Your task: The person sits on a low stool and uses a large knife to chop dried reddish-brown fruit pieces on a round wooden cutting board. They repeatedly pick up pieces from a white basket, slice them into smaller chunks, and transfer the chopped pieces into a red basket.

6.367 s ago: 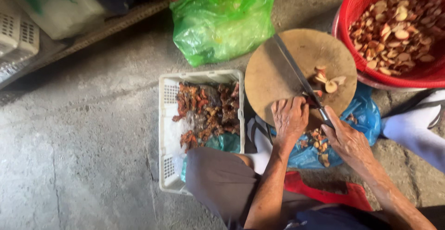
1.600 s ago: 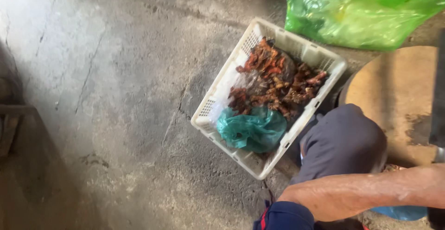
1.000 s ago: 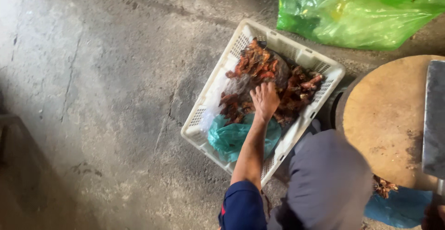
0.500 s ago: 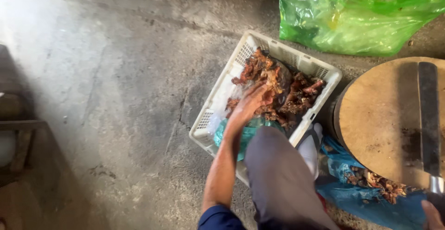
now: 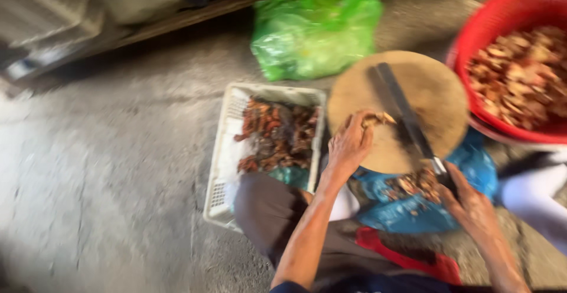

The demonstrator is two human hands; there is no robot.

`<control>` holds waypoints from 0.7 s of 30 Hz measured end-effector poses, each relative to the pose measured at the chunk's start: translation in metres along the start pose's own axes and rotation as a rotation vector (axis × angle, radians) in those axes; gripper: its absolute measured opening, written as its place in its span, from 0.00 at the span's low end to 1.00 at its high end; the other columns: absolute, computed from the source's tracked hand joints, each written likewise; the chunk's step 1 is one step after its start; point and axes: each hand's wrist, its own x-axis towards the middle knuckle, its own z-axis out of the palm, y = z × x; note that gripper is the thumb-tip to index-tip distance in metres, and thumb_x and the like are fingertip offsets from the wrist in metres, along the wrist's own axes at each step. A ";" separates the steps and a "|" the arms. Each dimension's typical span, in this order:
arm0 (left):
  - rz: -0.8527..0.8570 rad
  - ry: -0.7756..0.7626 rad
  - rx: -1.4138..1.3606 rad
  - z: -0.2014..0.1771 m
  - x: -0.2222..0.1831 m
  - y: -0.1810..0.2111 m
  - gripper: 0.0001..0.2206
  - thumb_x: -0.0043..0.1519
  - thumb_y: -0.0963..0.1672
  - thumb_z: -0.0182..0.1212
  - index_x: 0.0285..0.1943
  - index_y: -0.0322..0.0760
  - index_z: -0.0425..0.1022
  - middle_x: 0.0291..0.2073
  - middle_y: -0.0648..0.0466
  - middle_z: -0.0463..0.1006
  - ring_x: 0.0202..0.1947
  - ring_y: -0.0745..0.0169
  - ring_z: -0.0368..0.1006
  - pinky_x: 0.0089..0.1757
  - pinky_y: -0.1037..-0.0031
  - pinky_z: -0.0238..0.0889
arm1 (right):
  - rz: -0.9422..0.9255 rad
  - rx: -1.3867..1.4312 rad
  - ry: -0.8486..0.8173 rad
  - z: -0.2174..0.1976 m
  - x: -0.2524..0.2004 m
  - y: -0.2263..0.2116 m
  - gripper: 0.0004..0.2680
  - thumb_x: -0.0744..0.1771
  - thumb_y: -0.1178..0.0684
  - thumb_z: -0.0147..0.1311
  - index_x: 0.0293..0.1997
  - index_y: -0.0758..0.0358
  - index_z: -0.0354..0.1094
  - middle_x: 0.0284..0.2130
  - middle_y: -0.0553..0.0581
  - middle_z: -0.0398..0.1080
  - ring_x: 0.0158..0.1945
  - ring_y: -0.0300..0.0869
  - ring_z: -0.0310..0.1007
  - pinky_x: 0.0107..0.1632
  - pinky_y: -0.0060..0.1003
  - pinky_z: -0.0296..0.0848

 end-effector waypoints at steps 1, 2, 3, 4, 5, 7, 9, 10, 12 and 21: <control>0.032 0.016 0.076 0.018 -0.001 0.002 0.15 0.66 0.46 0.56 0.62 0.42 0.72 0.46 0.44 0.78 0.49 0.40 0.75 0.47 0.54 0.66 | -0.027 0.014 0.024 -0.001 -0.008 -0.004 0.24 0.67 0.41 0.52 0.74 0.51 0.57 0.46 0.68 0.76 0.48 0.57 0.79 0.50 0.49 0.75; 0.064 0.042 0.156 0.032 -0.001 0.001 0.14 0.67 0.45 0.57 0.61 0.43 0.72 0.46 0.45 0.78 0.49 0.41 0.74 0.48 0.54 0.66 | -0.065 0.029 0.046 -0.005 -0.012 -0.008 0.24 0.68 0.42 0.52 0.73 0.52 0.58 0.46 0.68 0.77 0.47 0.57 0.80 0.50 0.49 0.75; 0.098 0.069 0.235 0.045 -0.002 0.001 0.13 0.68 0.45 0.57 0.60 0.43 0.72 0.46 0.45 0.78 0.50 0.42 0.74 0.50 0.54 0.66 | -0.069 -0.008 0.075 -0.011 -0.018 -0.011 0.24 0.67 0.42 0.52 0.73 0.52 0.58 0.46 0.68 0.76 0.46 0.57 0.80 0.49 0.49 0.76; 0.117 0.063 0.242 0.054 -0.006 -0.001 0.14 0.66 0.45 0.57 0.60 0.42 0.72 0.46 0.44 0.77 0.49 0.41 0.74 0.50 0.53 0.65 | -0.079 -0.042 0.096 -0.014 -0.020 -0.015 0.24 0.67 0.42 0.53 0.73 0.53 0.58 0.47 0.69 0.76 0.46 0.58 0.80 0.48 0.49 0.77; 0.136 0.056 0.248 0.061 -0.014 -0.004 0.14 0.65 0.44 0.58 0.60 0.41 0.72 0.45 0.43 0.77 0.48 0.41 0.74 0.50 0.53 0.63 | -0.090 -0.076 0.117 -0.016 -0.023 -0.020 0.24 0.67 0.43 0.53 0.73 0.54 0.57 0.48 0.69 0.76 0.45 0.58 0.79 0.47 0.50 0.77; 0.185 0.086 0.235 0.068 -0.022 -0.014 0.14 0.64 0.44 0.58 0.59 0.39 0.71 0.45 0.43 0.77 0.48 0.41 0.74 0.51 0.53 0.62 | -0.168 -0.097 0.197 -0.022 -0.029 -0.030 0.24 0.67 0.44 0.54 0.72 0.55 0.58 0.50 0.68 0.76 0.44 0.59 0.79 0.44 0.49 0.78; 0.245 0.151 0.187 0.072 -0.030 -0.022 0.14 0.64 0.44 0.59 0.58 0.36 0.70 0.46 0.44 0.78 0.49 0.41 0.74 0.54 0.55 0.62 | -0.202 -0.124 0.225 -0.025 -0.032 -0.042 0.23 0.67 0.45 0.55 0.71 0.55 0.58 0.50 0.67 0.76 0.43 0.58 0.79 0.42 0.49 0.78; 0.242 0.159 0.173 0.073 -0.031 -0.025 0.14 0.64 0.44 0.59 0.57 0.36 0.70 0.45 0.45 0.78 0.49 0.42 0.74 0.54 0.55 0.62 | -0.200 -0.138 0.217 -0.026 -0.030 -0.050 0.23 0.67 0.46 0.55 0.71 0.55 0.58 0.49 0.66 0.76 0.43 0.58 0.79 0.41 0.49 0.78; 0.236 0.179 0.142 0.073 -0.030 -0.028 0.13 0.64 0.43 0.59 0.56 0.35 0.70 0.43 0.46 0.78 0.49 0.44 0.75 0.54 0.56 0.63 | -0.257 -0.157 0.235 -0.028 -0.028 -0.065 0.23 0.67 0.47 0.55 0.72 0.55 0.58 0.48 0.65 0.76 0.43 0.57 0.79 0.40 0.49 0.77; 0.163 0.197 0.091 0.075 -0.028 -0.023 0.08 0.65 0.45 0.60 0.49 0.40 0.72 0.40 0.52 0.80 0.46 0.50 0.76 0.53 0.58 0.60 | -0.135 -0.346 0.005 -0.013 -0.006 -0.079 0.24 0.68 0.48 0.54 0.74 0.46 0.54 0.49 0.65 0.73 0.39 0.58 0.79 0.36 0.51 0.79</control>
